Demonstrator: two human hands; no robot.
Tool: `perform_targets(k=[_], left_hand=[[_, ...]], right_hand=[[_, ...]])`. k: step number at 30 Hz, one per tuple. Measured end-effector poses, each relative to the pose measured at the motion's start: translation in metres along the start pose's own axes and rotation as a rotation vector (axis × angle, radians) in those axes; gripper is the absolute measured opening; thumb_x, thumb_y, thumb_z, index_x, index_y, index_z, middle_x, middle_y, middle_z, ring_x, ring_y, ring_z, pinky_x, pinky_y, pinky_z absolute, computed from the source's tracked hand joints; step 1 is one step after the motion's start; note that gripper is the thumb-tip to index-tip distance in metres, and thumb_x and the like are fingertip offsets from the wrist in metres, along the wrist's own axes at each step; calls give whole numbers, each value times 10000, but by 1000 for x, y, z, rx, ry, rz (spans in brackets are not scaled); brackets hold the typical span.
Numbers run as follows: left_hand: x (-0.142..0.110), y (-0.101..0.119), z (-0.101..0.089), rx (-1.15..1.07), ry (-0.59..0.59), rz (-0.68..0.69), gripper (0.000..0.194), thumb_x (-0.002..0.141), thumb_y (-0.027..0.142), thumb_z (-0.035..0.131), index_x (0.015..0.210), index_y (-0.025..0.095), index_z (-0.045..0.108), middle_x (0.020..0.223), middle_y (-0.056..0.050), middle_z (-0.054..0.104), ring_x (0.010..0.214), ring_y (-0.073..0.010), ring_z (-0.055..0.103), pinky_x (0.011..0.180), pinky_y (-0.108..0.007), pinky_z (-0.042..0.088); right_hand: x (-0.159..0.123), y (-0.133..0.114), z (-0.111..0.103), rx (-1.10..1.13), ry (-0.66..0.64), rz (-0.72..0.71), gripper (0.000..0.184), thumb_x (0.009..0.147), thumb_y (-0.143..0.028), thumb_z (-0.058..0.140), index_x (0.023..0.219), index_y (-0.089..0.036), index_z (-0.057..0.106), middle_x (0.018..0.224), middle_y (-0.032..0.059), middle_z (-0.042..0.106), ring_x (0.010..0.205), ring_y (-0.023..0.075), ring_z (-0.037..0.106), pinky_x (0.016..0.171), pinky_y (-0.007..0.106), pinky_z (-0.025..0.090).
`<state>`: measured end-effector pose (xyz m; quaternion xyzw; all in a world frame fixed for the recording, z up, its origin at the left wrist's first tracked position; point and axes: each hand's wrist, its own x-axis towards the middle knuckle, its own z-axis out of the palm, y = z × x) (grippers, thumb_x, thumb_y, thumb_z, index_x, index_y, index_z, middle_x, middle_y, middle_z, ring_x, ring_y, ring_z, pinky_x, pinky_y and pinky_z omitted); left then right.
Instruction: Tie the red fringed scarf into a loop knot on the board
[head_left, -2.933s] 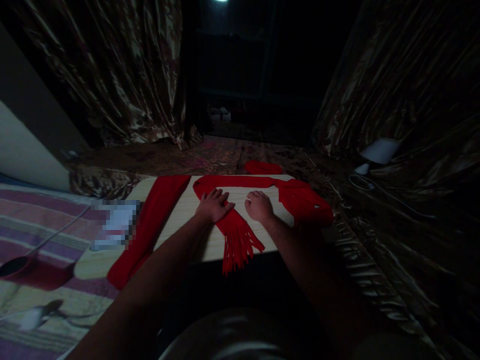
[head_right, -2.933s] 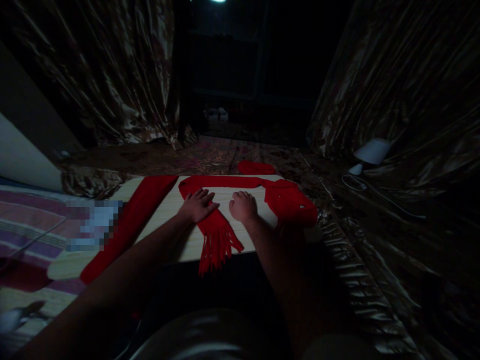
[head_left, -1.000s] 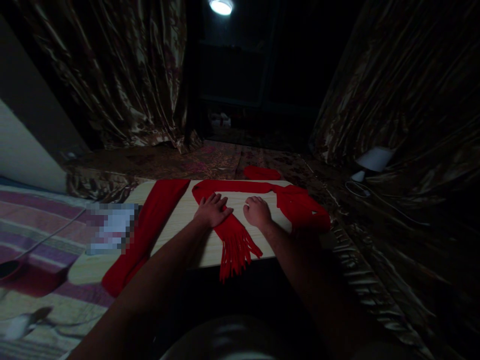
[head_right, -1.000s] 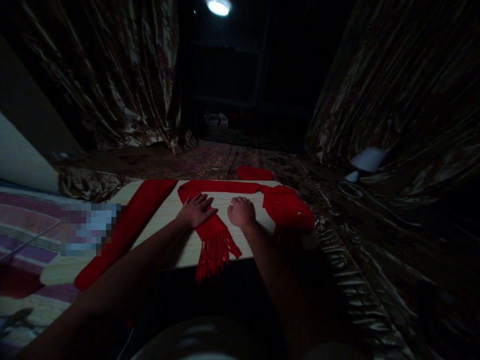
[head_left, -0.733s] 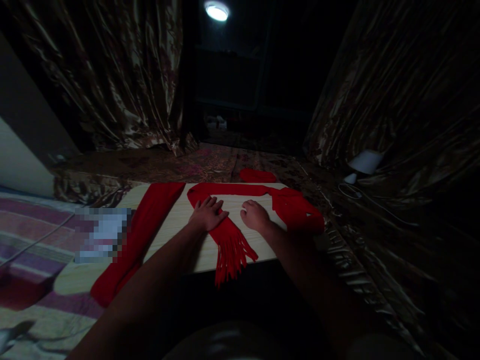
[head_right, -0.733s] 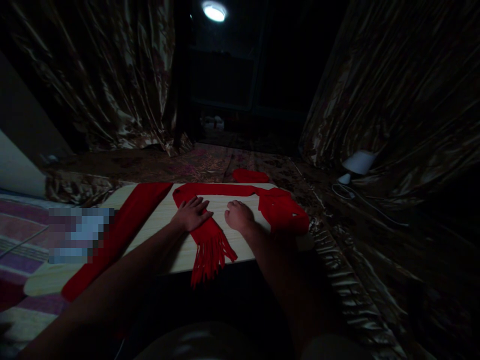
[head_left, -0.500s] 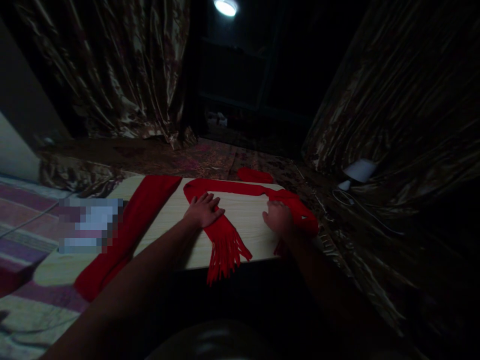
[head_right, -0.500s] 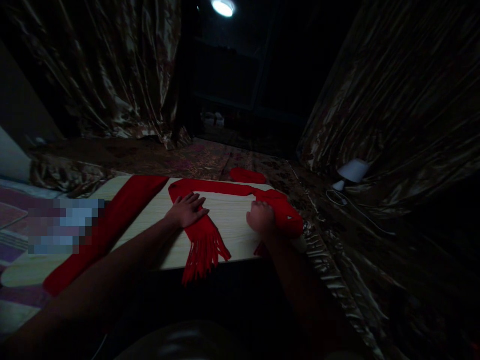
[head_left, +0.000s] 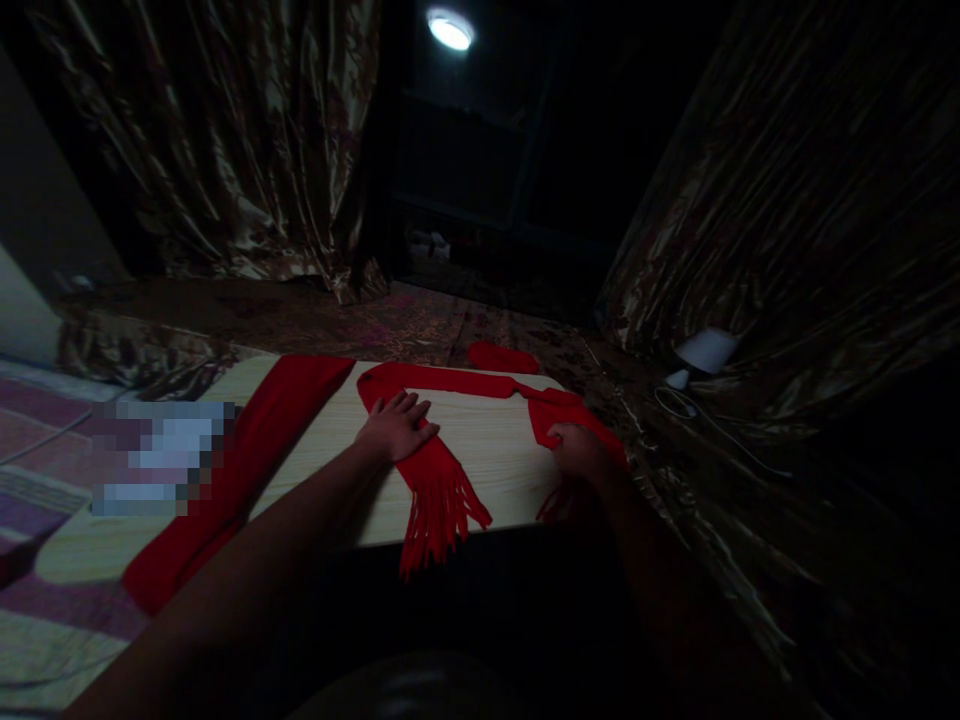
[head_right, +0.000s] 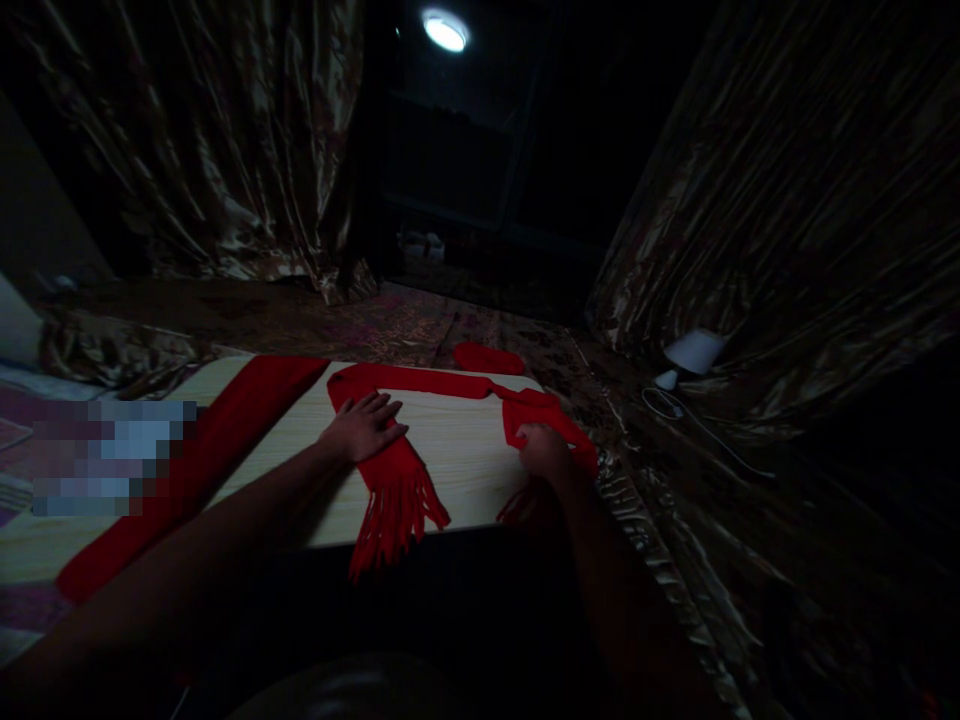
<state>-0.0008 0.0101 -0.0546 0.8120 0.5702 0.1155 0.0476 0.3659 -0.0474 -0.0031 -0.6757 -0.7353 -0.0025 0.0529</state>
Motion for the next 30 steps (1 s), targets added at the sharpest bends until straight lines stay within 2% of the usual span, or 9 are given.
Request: perform_targets(k=[3,6,10,13,16,18,21,26,30], left_hand=[[0,0,0,-4,-2,0,767,922,716,269,1533,268,389,1628,-109,304,1507,-323,222,1171,-612,166],[0,0,0,-4,2,-2,759,923,715,276,1531,276,393,1626,-105,310,1504,-325,230,1173,-607,166],[1,-1,2,-1,5,4,773,921,720,275,1531,260,396,1622,-113,317,1502,-332,230,1168,-624,165],[1,-2,3,-1,8,9,778,922,718,282,1529,247,400,1618,-121,325,1500,-339,232,1165,-632,165],[1,-2,3,-4,17,15,763,922,714,301,1526,260,406,1617,-116,329,1500,-340,232,1165,-625,171],[1,-2,3,-6,18,12,758,920,714,305,1524,269,409,1616,-110,333,1500,-340,231,1166,-620,174],[1,-2,2,-10,8,7,767,921,720,286,1527,264,403,1616,-112,331,1501,-340,232,1166,-627,169],[1,-1,2,-5,16,10,766,923,714,289,1527,258,405,1615,-118,333,1498,-342,242,1167,-624,168],[0,0,1,1,23,12,750,929,705,286,1522,264,409,1616,-115,331,1497,-343,243,1161,-626,177]], right_hand=[[0,3,-9,68,27,54,251,891,-241,512,942,-225,757,994,43,765,889,171,684,790,240,469],[3,18,-14,-24,204,220,339,926,-406,512,1046,-190,745,1084,117,742,981,225,672,855,294,469],[4,36,-13,-100,242,298,360,904,-392,548,1117,-154,714,1146,164,714,1044,258,661,897,325,461],[0,33,-7,21,167,216,355,935,-435,491,1068,-199,720,1062,96,742,966,215,682,843,283,476],[-6,18,1,24,45,74,500,839,-460,627,1259,-190,655,1269,115,677,1124,251,635,914,299,469],[-8,8,4,-27,-20,16,541,816,-337,642,1326,-158,617,1336,148,634,1192,274,599,965,318,449],[-8,-1,2,-25,-69,-63,437,786,-113,529,1185,-168,697,1214,137,693,1098,252,637,943,320,451],[-4,2,-15,412,18,-271,257,641,-71,474,730,-194,682,977,81,730,968,217,648,930,338,470],[-3,10,-28,851,2,-221,197,662,-183,525,773,-197,687,1043,73,737,990,228,659,945,387,486]])
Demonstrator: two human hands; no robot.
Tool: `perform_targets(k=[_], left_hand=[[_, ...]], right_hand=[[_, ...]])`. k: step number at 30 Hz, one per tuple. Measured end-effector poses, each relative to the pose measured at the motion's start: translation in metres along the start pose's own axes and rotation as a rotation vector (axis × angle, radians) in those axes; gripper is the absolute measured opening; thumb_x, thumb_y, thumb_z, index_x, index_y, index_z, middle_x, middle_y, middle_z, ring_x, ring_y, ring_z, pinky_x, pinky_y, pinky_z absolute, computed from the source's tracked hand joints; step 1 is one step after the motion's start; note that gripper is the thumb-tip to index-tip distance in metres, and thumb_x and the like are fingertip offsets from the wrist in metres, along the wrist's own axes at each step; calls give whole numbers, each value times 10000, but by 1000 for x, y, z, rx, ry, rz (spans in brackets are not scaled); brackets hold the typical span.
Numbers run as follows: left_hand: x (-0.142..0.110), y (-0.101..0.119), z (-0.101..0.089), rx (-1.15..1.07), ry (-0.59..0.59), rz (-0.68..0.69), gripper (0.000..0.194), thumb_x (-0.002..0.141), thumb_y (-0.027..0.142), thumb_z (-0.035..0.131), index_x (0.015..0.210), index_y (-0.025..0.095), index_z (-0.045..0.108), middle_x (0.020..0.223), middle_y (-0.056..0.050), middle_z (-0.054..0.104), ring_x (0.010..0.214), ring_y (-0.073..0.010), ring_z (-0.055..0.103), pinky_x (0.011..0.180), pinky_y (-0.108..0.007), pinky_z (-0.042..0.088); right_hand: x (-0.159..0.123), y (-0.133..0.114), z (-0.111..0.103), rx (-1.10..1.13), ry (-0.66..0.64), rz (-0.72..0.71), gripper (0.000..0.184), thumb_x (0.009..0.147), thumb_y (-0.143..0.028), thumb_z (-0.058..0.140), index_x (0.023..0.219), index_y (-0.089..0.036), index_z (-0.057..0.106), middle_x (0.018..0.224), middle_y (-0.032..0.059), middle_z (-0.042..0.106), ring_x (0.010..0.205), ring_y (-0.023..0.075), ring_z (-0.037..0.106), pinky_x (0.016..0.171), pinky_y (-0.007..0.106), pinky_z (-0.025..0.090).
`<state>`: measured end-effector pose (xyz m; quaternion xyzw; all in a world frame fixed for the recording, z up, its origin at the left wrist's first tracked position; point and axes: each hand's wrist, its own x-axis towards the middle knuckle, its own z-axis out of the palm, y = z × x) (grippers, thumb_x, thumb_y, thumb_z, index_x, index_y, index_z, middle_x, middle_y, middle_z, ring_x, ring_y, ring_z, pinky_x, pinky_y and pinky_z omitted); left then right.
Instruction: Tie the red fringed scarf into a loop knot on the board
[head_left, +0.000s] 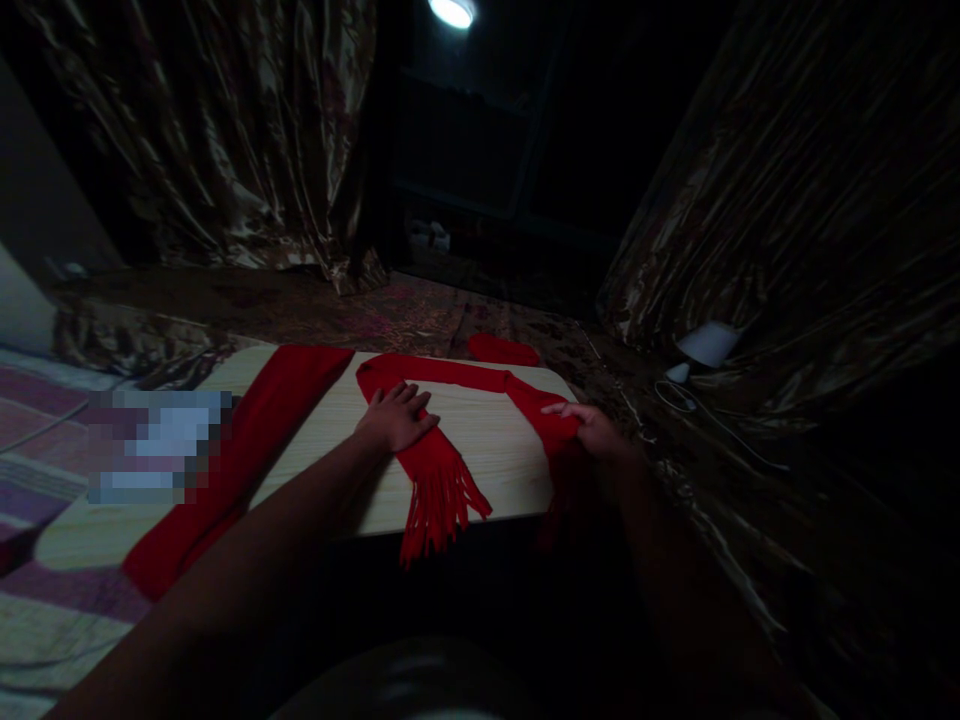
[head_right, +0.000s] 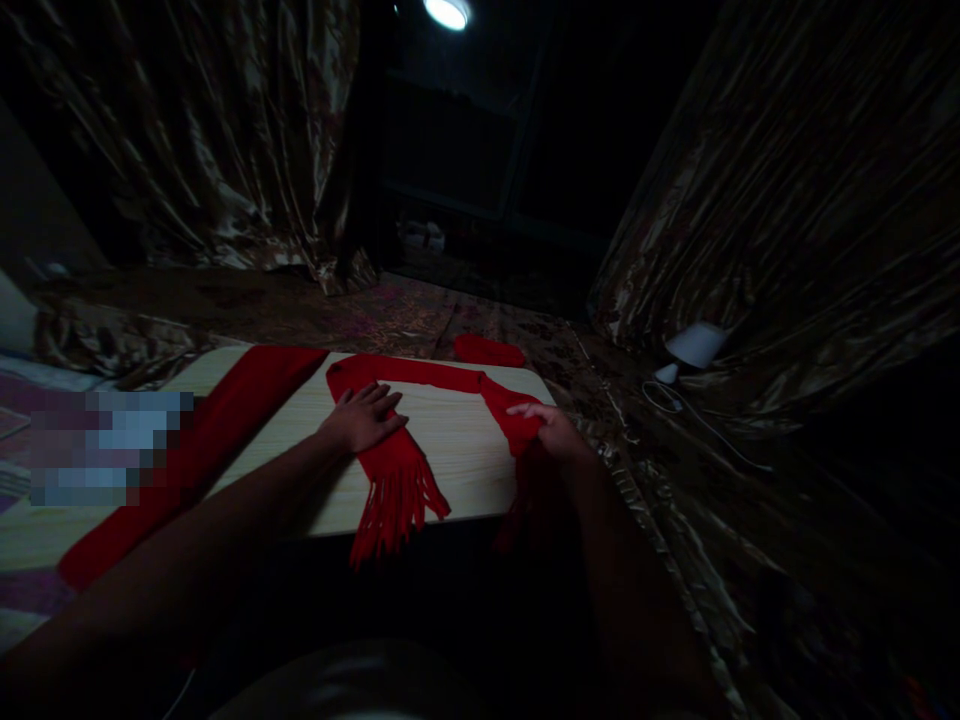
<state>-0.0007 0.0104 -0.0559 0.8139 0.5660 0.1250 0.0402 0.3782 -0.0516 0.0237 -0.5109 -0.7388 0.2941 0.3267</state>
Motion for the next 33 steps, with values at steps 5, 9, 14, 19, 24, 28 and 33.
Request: perform_targets(k=[5,9,14,19,24,28,33], left_hand=[[-1,1,-1,-1,-12,-3,756,929,703,290,1523,250,408,1616,-118,329,1499,-343,239,1161,-627,183],[0,-1,0,3,-8,1,754,931,700,281,1525,252,405,1617,-114,330,1497,-343,242,1159,-633,183],[-1,0,-2,9,-11,-8,750,928,701,287,1522,259,410,1617,-111,330,1499,-334,242,1163,-618,190],[-2,2,-4,2,-18,-1,765,927,707,275,1527,250,406,1617,-119,327,1497,-342,242,1161,-634,180],[-2,3,-4,-2,-21,-14,771,927,706,278,1534,244,393,1619,-117,323,1501,-338,233,1168,-624,168],[-3,3,-5,-7,-19,-10,755,930,697,280,1531,255,396,1621,-109,322,1501,-338,233,1167,-621,168],[-3,4,-6,-17,-16,-14,727,933,683,310,1525,272,408,1620,-112,322,1496,-340,242,1162,-616,178]], right_hand=[[-4,-12,10,-332,-157,216,540,627,-323,749,1149,-193,699,1189,100,703,1089,299,642,951,386,487],[0,-26,46,-711,-59,71,754,702,-514,753,1351,-167,592,1414,171,562,1298,369,503,1073,441,383],[23,-24,68,-704,-93,137,387,725,-184,660,1108,-161,709,1064,142,730,975,290,661,854,363,463],[53,-22,22,-138,265,263,113,659,-179,559,736,-200,639,659,5,654,619,167,591,601,260,451],[61,-43,-40,706,515,-19,239,548,-229,539,779,-223,603,756,-26,683,735,164,648,740,282,537],[48,-58,-54,605,360,-16,281,644,-340,560,876,-203,639,857,51,722,844,233,681,800,364,541],[40,-43,-25,256,132,193,310,714,-446,673,897,-203,614,788,44,705,802,243,677,769,366,531]])
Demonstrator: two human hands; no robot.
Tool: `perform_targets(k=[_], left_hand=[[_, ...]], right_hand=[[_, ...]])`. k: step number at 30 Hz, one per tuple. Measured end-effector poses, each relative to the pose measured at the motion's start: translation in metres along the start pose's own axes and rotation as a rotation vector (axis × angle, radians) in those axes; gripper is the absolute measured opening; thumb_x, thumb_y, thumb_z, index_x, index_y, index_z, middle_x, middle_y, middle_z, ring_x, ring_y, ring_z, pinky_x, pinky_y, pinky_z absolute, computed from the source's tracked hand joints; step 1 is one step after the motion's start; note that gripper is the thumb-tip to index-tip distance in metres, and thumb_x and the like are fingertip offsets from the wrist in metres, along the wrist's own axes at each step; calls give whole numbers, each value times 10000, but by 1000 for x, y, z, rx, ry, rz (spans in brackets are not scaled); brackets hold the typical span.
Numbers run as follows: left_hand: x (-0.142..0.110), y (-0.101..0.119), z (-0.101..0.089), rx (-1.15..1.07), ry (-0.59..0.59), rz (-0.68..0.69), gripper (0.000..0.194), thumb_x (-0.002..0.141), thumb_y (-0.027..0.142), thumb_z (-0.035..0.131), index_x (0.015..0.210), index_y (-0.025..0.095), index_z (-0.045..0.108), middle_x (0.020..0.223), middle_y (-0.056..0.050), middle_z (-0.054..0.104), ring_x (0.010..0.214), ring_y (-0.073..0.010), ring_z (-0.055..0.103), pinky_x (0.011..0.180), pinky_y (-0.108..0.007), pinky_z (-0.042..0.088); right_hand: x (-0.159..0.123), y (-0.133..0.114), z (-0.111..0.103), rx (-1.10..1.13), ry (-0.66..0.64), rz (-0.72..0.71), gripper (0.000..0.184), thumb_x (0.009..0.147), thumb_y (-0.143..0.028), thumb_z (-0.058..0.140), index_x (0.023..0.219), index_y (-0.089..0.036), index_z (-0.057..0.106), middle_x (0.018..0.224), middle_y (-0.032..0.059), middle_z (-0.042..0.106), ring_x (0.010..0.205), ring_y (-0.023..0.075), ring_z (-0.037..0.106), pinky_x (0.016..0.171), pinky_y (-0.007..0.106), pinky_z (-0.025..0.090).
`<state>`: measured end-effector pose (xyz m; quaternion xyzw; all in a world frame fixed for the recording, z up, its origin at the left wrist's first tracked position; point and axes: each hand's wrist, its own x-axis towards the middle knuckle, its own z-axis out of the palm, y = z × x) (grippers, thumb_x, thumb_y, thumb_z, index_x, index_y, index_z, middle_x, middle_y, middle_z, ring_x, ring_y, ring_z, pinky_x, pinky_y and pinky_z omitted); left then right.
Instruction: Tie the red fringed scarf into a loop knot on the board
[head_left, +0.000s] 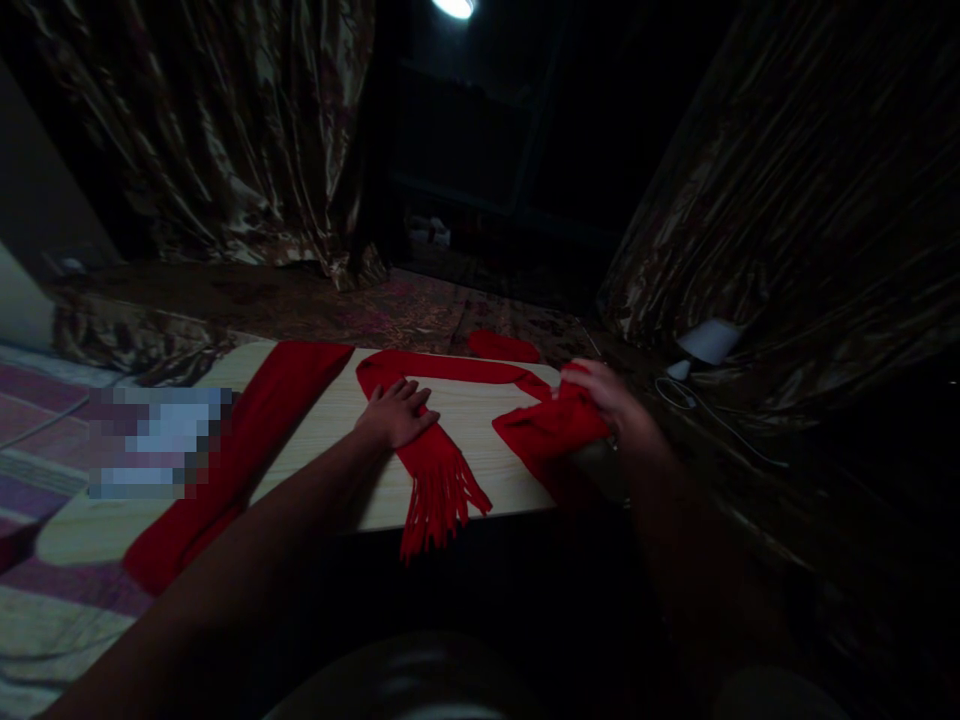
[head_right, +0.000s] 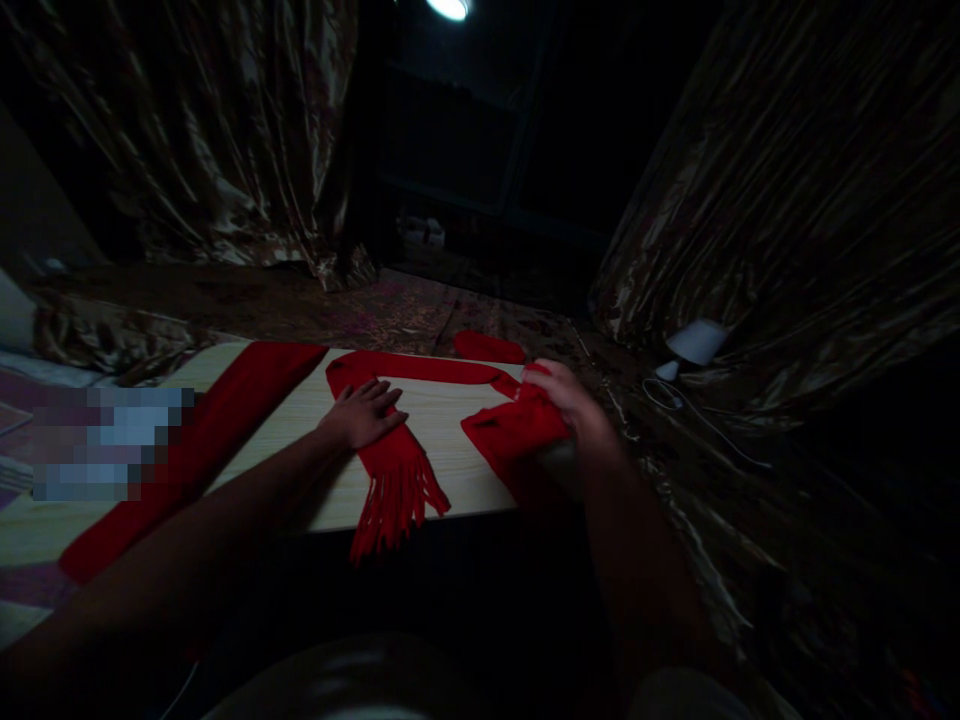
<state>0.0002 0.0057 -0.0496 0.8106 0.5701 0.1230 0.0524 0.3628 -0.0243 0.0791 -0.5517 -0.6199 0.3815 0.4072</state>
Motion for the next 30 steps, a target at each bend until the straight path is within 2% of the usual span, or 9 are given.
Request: perform_targets(k=[2,4,7,9,13,16,20,25,30], left_hand=[[0,0,0,-4,2,-1,716,934,675,325,1520,275,417,1618,-111,326,1493,-344,244,1161,-614,179],[0,0,1,-2,5,-3,709,934,671,334,1518,278,421,1617,-108,330,1494,-341,243,1164,-605,174],[0,0,1,6,5,-3,707,934,673,330,1518,284,419,1617,-104,332,1496,-332,243,1168,-592,173],[0,0,1,6,6,0,711,933,679,326,1519,287,417,1616,-101,335,1496,-331,243,1169,-588,176],[-1,0,-1,-10,9,-1,724,933,684,324,1522,272,409,1615,-108,335,1499,-328,241,1168,-587,186],[-2,0,-2,-28,32,11,725,936,684,317,1520,263,410,1607,-114,350,1494,-321,259,1166,-584,205],[-2,-1,-1,-25,52,19,725,933,691,313,1511,268,420,1595,-116,374,1488,-315,279,1164,-572,227],[-2,-2,0,2,57,21,722,932,686,318,1498,255,444,1587,-122,386,1480,-328,294,1162,-571,238],[-2,-1,-2,-4,47,16,723,936,681,312,1491,241,459,1584,-129,387,1480,-332,289,1165,-590,216]], right_hand=[[-1,16,16,-245,-83,19,369,689,-440,734,943,-195,628,857,33,712,827,227,666,794,355,524],[-5,30,33,-468,-121,-42,491,665,-420,768,1075,-185,636,1069,69,705,981,240,651,899,372,500],[-15,42,57,-700,-222,-109,837,600,-410,826,1354,-177,547,1415,153,542,1315,300,491,1090,408,384],[-23,43,70,-831,-314,-108,968,577,-372,839,1448,-159,475,1486,184,472,1379,328,426,1120,412,353],[-31,38,87,-1004,-297,-136,671,678,-180,691,1341,-161,588,1321,160,623,1210,300,582,1005,355,440],[-33,29,92,-914,-307,-155,400,662,-122,635,1048,-194,710,1012,82,732,973,248,666,841,302,489],[-35,8,96,-482,-406,-147,301,627,-126,599,911,-185,679,715,-9,679,671,167,620,635,257,469],[-23,-8,107,-102,-223,-259,271,599,-156,581,862,-181,638,841,-2,684,776,159,616,722,259,474],[-6,17,129,-200,-228,-108,212,588,-184,604,800,-189,612,665,-44,592,624,131,533,594,232,411]])
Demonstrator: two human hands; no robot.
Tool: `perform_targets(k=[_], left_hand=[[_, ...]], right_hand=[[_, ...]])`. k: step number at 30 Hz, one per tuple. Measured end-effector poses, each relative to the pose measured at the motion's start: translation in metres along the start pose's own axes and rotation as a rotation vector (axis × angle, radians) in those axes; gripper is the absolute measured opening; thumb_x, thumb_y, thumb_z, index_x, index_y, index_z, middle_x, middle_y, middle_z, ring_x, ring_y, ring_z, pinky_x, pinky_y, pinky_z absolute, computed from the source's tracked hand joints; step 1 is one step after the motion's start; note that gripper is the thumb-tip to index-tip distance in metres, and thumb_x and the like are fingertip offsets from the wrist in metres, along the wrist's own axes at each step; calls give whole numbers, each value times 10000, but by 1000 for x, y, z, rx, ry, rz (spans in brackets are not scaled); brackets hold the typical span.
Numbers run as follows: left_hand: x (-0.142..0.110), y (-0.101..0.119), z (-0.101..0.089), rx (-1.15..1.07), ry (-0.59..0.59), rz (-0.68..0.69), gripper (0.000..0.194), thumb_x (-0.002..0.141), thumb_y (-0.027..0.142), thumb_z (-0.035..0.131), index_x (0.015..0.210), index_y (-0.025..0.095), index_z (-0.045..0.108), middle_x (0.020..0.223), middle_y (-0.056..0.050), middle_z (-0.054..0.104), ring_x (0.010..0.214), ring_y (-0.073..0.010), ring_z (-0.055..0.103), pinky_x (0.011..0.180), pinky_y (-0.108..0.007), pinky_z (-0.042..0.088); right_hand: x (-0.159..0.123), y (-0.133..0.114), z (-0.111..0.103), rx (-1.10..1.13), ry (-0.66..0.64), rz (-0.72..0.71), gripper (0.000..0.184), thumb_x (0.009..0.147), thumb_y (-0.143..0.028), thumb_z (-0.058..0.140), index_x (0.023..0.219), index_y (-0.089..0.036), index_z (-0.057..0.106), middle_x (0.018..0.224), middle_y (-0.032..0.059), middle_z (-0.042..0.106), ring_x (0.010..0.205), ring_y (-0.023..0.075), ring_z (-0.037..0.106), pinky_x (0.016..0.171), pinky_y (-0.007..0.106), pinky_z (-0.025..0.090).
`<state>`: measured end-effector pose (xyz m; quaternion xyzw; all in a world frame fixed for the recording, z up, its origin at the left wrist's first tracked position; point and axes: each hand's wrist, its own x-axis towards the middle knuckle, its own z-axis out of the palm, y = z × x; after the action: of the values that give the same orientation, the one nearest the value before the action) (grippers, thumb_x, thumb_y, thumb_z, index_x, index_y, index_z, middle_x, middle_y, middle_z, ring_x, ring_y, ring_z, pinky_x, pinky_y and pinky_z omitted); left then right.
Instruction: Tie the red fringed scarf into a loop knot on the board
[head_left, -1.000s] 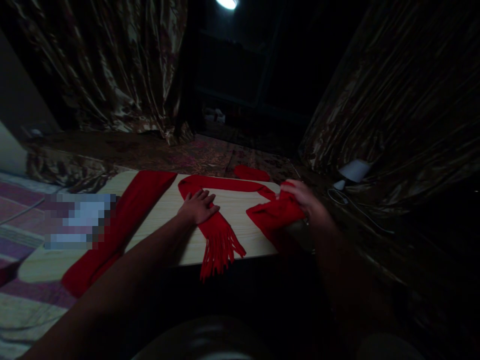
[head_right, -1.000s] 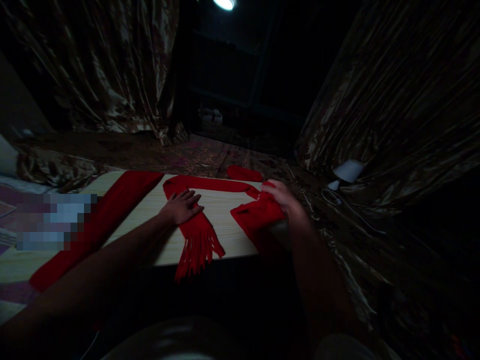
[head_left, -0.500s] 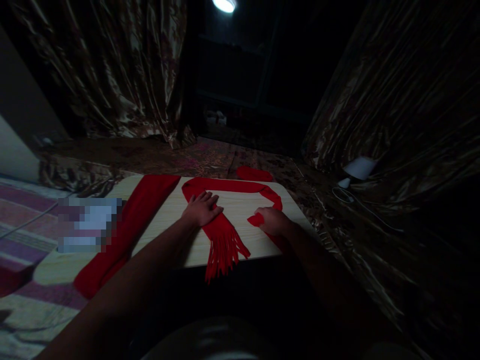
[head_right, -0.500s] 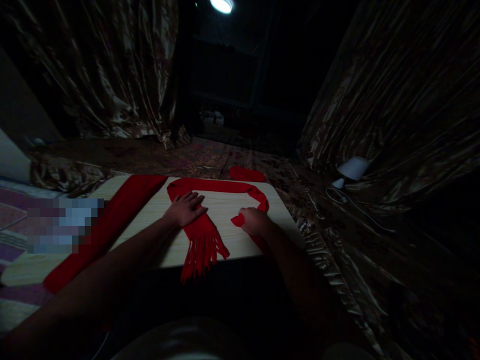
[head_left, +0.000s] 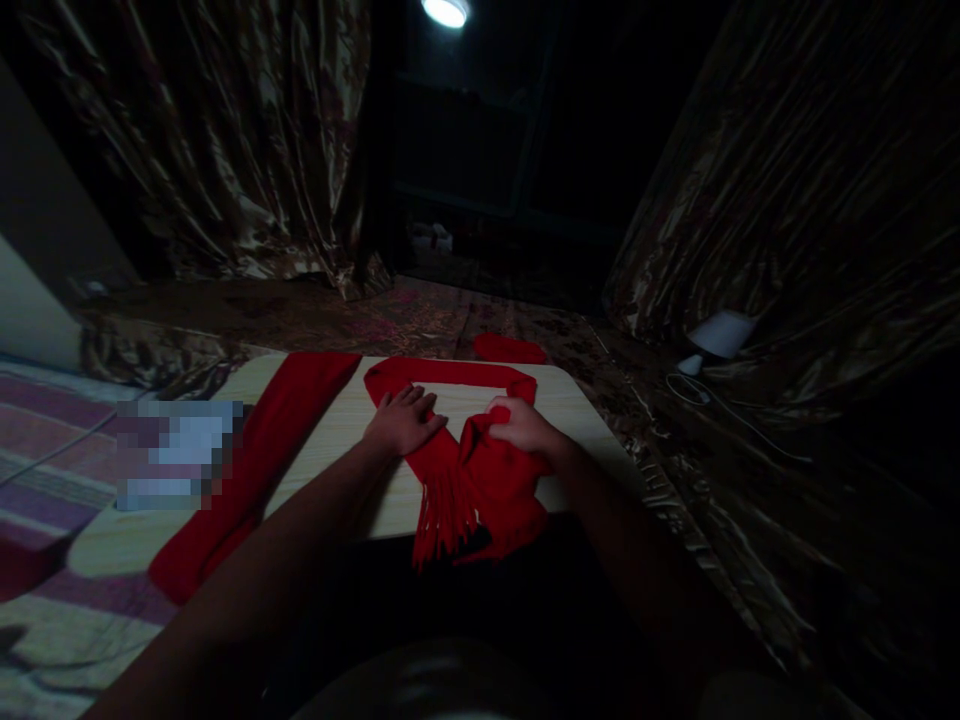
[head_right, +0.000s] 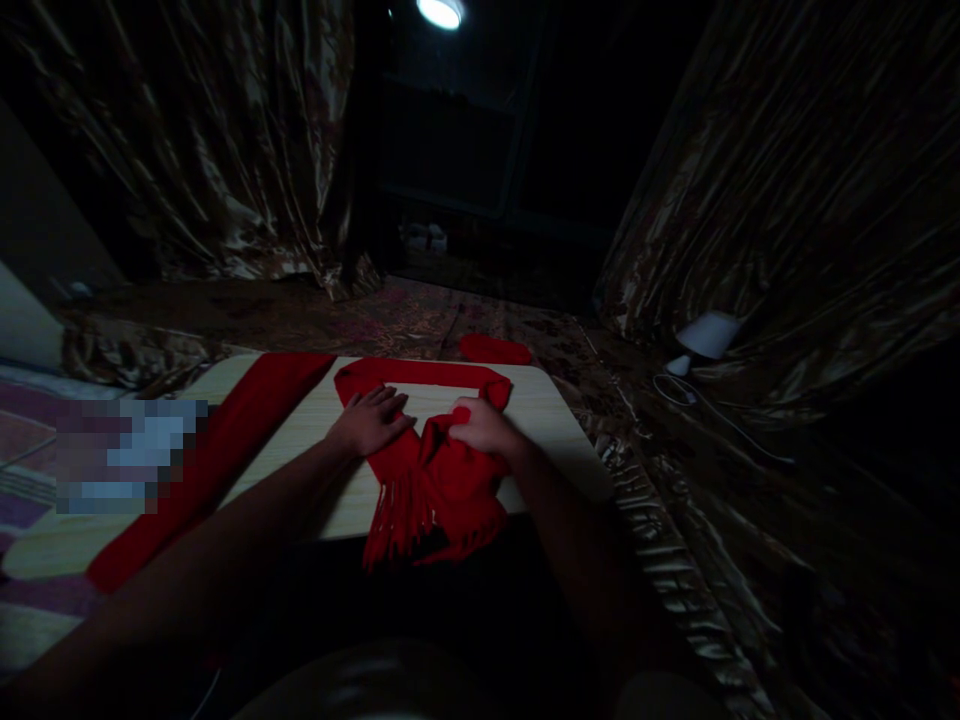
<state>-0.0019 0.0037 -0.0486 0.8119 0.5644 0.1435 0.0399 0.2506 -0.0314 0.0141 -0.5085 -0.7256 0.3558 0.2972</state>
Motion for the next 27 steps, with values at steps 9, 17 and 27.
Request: perform_targets(k=[9,17,27], left_hand=[[0,0,2,4,23,-3,701,931,690,319,1463,265,488,1578,-112,403,1478,-316,298,1166,-558,231],[1,-2,3,7,18,0,712,933,689,321,1456,241,502,1580,-126,396,1475,-317,301,1169,-558,228],[0,-2,1,28,7,7,723,933,703,301,1454,243,501,1577,-122,402,1477,-318,302,1163,-550,248]], right_hand=[[-7,13,-23,365,154,84,302,561,-294,680,844,-207,621,724,-33,638,668,153,587,667,260,462],[-6,55,-38,144,370,177,283,569,-322,617,822,-199,649,706,-1,662,668,194,608,670,306,480],[-3,90,-25,-124,476,177,216,641,-316,607,827,-222,667,764,-10,690,733,180,613,762,295,485]])
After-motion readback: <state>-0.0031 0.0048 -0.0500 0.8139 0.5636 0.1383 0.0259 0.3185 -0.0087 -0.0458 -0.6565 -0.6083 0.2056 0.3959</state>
